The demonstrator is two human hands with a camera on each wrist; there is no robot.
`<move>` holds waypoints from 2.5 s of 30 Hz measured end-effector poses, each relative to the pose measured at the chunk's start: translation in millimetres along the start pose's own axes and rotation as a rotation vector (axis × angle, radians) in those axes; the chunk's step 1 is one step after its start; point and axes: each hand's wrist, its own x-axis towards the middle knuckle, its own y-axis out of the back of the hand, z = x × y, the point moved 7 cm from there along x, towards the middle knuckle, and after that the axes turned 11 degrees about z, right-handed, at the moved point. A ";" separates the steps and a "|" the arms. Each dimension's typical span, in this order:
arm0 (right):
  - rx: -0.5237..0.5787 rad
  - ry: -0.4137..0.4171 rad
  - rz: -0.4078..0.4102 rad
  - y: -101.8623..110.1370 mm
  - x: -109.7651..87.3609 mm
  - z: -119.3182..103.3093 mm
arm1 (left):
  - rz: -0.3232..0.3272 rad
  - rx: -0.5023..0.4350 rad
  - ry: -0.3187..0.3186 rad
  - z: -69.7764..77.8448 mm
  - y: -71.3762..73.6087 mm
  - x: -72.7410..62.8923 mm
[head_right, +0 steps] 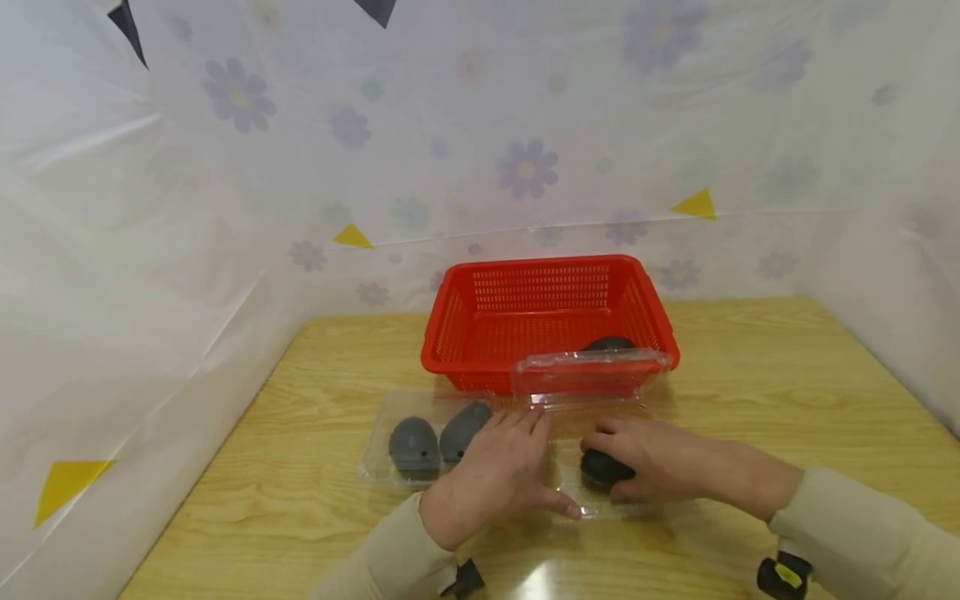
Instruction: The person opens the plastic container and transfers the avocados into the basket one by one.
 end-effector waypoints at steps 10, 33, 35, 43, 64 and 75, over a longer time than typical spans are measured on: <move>-0.054 0.010 0.055 19.6 -1.6 -3.5 | -0.019 -0.017 0.009 -1.2 -1.3 0.6; -0.123 0.018 0.143 71.6 -4.7 -29.2 | -0.015 -0.027 0.007 -1.1 -1.3 -0.7; -0.134 0.020 0.150 76.1 -5.1 -31.3 | -0.022 -0.025 0.010 -1.3 -1.2 -0.5; -0.192 0.088 0.244 98.8 -6.0 -46.0 | -0.037 -0.030 0.019 -1.7 -1.1 0.3; -0.223 -0.015 0.282 145.2 0.5 -51.1 | -0.026 -0.034 0.012 -1.4 -0.8 -0.5; -0.292 -0.019 0.361 170.8 5.7 -43.3 | -0.024 -0.038 0.010 -1.9 -2.0 0.2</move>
